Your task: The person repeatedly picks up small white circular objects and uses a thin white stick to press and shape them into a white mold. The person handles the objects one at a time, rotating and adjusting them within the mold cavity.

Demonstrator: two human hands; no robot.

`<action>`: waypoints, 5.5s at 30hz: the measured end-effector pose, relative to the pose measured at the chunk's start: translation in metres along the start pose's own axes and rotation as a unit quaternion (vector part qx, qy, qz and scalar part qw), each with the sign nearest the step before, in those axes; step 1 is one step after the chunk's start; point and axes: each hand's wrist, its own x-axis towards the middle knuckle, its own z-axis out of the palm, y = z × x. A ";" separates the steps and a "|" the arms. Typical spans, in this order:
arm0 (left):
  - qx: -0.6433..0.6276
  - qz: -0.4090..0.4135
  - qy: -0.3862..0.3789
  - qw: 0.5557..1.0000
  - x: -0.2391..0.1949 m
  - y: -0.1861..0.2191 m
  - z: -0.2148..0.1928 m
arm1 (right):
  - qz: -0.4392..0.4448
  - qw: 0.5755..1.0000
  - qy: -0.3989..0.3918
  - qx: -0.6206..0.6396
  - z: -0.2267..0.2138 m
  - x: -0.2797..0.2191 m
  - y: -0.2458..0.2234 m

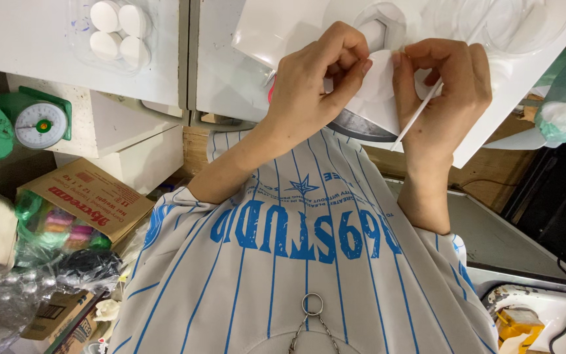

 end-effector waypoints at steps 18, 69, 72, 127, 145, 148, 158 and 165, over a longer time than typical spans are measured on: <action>-0.012 -0.003 -0.014 1.000 0.002 -0.002 -0.003 | -0.005 1.000 0.003 0.010 0.001 0.003 0.000; 0.134 0.275 -0.119 0.945 0.043 -0.028 -0.025 | -0.035 0.994 -0.084 0.055 -0.015 0.005 0.014; 0.151 0.279 -0.122 0.941 0.043 -0.030 -0.018 | -0.029 0.993 -0.096 0.056 -0.010 0.006 0.018; 0.130 0.170 -0.205 0.955 0.040 -0.024 -0.046 | -0.062 0.960 0.214 0.169 -0.027 -0.039 0.090; -0.168 0.144 -0.309 0.925 -0.044 0.045 -0.075 | -0.156 0.932 0.299 0.135 -0.052 -0.026 0.125; -0.317 0.093 -0.458 0.826 -0.083 0.079 -0.069 | -0.189 0.933 0.248 0.180 -0.004 -0.025 0.082; -0.430 0.156 -0.327 0.827 -0.083 0.063 -0.083 | -0.252 0.933 0.095 0.241 0.058 -0.017 0.028; -0.042 -0.094 -0.012 0.995 -0.133 -0.049 -0.192 | -0.171 0.954 0.124 0.214 0.041 -0.028 0.032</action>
